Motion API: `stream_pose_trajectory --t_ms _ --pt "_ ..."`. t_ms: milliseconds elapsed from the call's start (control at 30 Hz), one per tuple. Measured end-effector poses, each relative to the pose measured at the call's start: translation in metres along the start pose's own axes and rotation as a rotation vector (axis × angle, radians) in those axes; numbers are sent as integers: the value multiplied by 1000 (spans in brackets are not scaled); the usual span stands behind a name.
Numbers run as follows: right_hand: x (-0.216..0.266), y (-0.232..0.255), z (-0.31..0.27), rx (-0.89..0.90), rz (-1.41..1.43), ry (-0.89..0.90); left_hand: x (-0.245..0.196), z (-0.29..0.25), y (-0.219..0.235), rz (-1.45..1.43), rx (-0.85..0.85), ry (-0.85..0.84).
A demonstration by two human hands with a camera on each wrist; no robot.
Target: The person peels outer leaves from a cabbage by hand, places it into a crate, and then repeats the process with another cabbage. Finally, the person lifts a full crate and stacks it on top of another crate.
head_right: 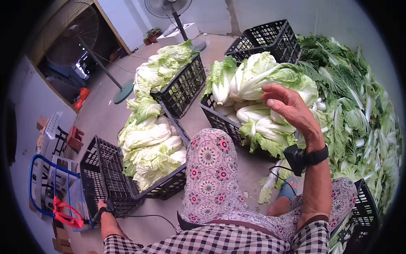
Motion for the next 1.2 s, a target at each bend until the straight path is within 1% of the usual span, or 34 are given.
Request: stream_pose_trajectory --t_ms 33,100,133,167,200,233,267,300,333,400,433,467,500,533,600,667,700,733,800,867,933,967,1000,1067,1133,1167,1200 --pt "-4 4 0 1 -5 -12 -3 0 -6 -211 91 -36" --pt "-11 13 1 10 9 -15 -20 3 4 -53 62 -29" --pt "-13 19 -1 -14 21 -16 -43 0 16 25 47 -25" --pt "-14 24 -4 -30 47 -11 -51 2 27 -8 9 70" --pt "-12 30 -6 -49 76 2 -56 11 32 -218 7 191" --pt "-13 37 -11 -78 96 2 -56 18 29 -716 -10 355" --pt "-12 43 -15 -88 106 -1 -73 20 24 -1184 -66 495" --pt "-11 50 -20 -103 116 17 -101 31 25 -1441 -69 545" --pt "-10 58 -26 -118 122 35 -138 45 28 -1579 -14 526" --pt "-9 73 -39 -163 153 63 -238 66 44 -1734 163 390" --pt "-9 81 -45 -186 149 58 -303 70 55 -1745 275 273" --pt "-10 91 -50 -211 146 56 -368 80 67 -1682 383 33" --pt "-11 101 -57 -253 147 48 -443 63 82 -1669 487 -168" --pt "-15 110 -65 -288 149 36 -511 44 90 -1594 572 -330" --pt "-22 125 -79 -352 137 2 -636 -18 94 -1377 743 -577" --pt "-34 140 -91 -412 108 -47 -730 -77 73 -1066 881 -784" --pt "-36 146 -94 -420 65 -41 -768 -105 57 -919 951 -913" --pt "-39 154 -96 -439 14 -62 -797 -131 32 -769 1016 -1034" --pt "-39 171 -95 -469 -94 -107 -833 -160 -26 -624 1109 -1225" --pt "-40 186 -86 -466 -164 -106 -850 -168 -86 -509 1191 -1223" --pt "-42 204 -68 -419 -270 -143 -857 -168 -120 -443 1164 -1197" --pt "-46 214 -55 -381 -335 -187 -855 -159 -147 -458 1181 -1181" --pt "-47 225 -42 -371 -430 -216 -852 -155 -164 -383 1178 -1173" --pt "-51 241 -13 -336 -619 -271 -836 -143 -209 -360 1251 -1151" --pt "-48 253 27 -301 -774 -308 -837 -143 -208 -205 1094 -1134" --pt "-50 258 47 -281 -863 -309 -838 -148 -205 -208 1029 -1182" --pt "-53 264 68 -256 -953 -307 -843 -155 -197 -65 835 -1310"
Point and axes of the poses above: each hand's wrist, its own z-axis towards the middle knuckle, its own y-axis out of the back of the hand, x = y × z, the point moved 10 cm from there along z, towards the middle knuckle, and after that the axes turned 11 degrees about x, right-handed, at the moved point
